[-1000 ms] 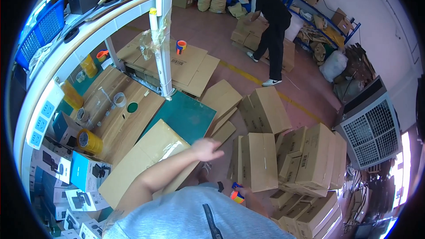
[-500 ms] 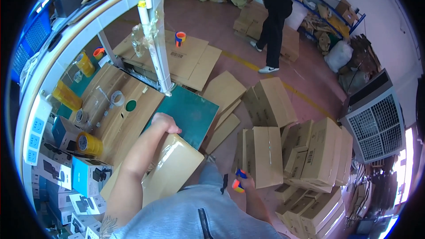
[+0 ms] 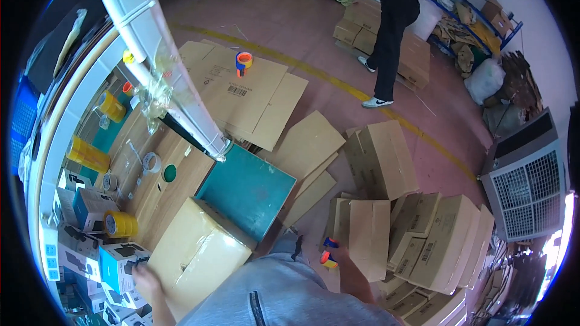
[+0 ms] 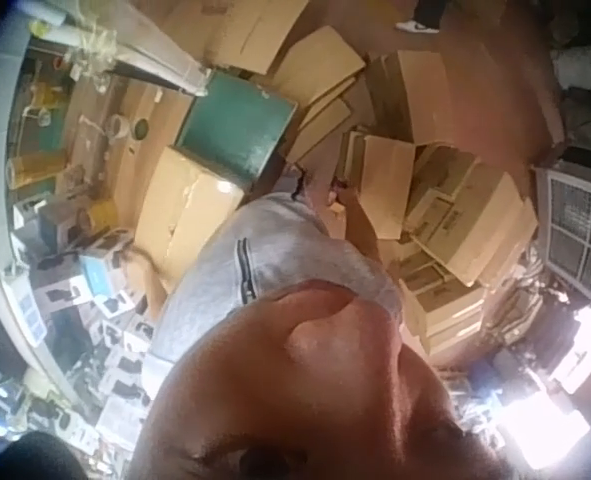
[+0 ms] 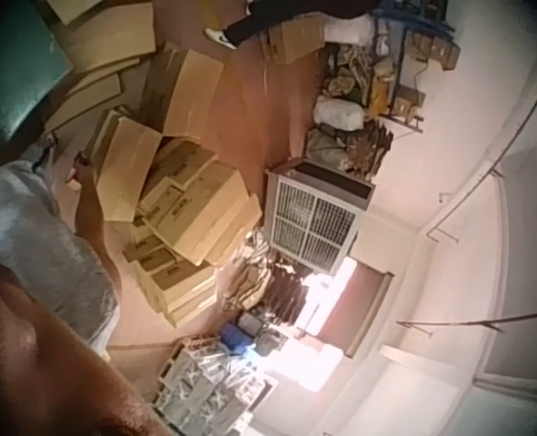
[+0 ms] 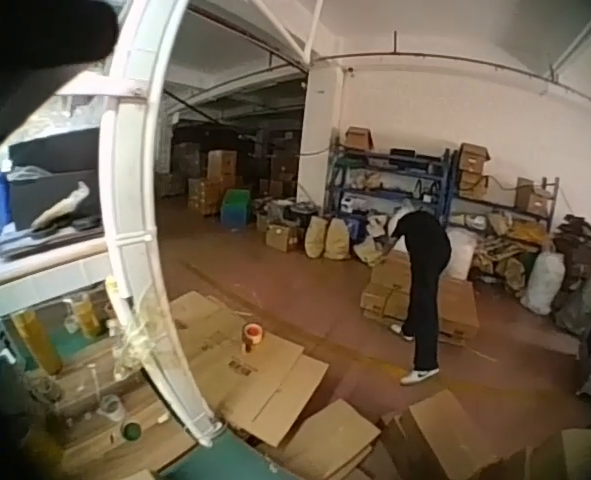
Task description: The person packs boxed products into cardboard boxes, closes the flaps, and seals them with tape using a tape dispenser. The person then gathers, opens, and organizes empty cardboard boxes on the floor.
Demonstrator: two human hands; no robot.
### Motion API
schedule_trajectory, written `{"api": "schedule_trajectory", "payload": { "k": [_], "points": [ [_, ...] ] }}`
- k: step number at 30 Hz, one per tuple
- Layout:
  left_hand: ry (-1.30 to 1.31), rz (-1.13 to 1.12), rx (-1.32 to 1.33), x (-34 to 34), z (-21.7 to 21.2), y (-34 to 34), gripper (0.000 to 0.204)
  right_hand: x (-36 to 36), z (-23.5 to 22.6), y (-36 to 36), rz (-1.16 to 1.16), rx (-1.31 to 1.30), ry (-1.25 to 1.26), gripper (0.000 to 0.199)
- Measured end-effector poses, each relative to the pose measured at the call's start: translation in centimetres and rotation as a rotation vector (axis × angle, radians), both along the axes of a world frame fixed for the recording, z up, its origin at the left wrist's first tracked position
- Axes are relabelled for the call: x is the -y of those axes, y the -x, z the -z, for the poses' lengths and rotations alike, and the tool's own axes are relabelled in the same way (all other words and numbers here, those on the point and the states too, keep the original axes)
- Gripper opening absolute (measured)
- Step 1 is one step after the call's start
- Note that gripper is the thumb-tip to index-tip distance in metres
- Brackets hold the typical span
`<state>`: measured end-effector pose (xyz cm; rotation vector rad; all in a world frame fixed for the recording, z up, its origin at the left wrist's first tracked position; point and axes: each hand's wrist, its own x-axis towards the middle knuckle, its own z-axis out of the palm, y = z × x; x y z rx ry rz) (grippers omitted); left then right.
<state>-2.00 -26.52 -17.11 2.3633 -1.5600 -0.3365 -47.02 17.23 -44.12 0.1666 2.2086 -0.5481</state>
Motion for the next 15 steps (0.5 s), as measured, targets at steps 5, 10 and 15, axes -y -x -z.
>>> {"api": "schedule_trajectory", "payload": {
  "k": [5,10,15],
  "points": [
    [-0.1,-0.006,0.367,-6.5,1.6,-16.1,0.065,4.2,2.0,7.5,-0.107,-0.06,0.141,0.066],
    [-0.043,-0.326,-0.716,-8.9,7.8,-18.8,0.087,12.1,-0.2,11.9,-0.162,-0.081,0.238,0.069],
    [-0.174,-0.363,-1.113,-9.6,1.8,-9.9,0.087,17.7,-2.6,11.6,-0.31,-0.019,0.141,0.072]
  ]
}}
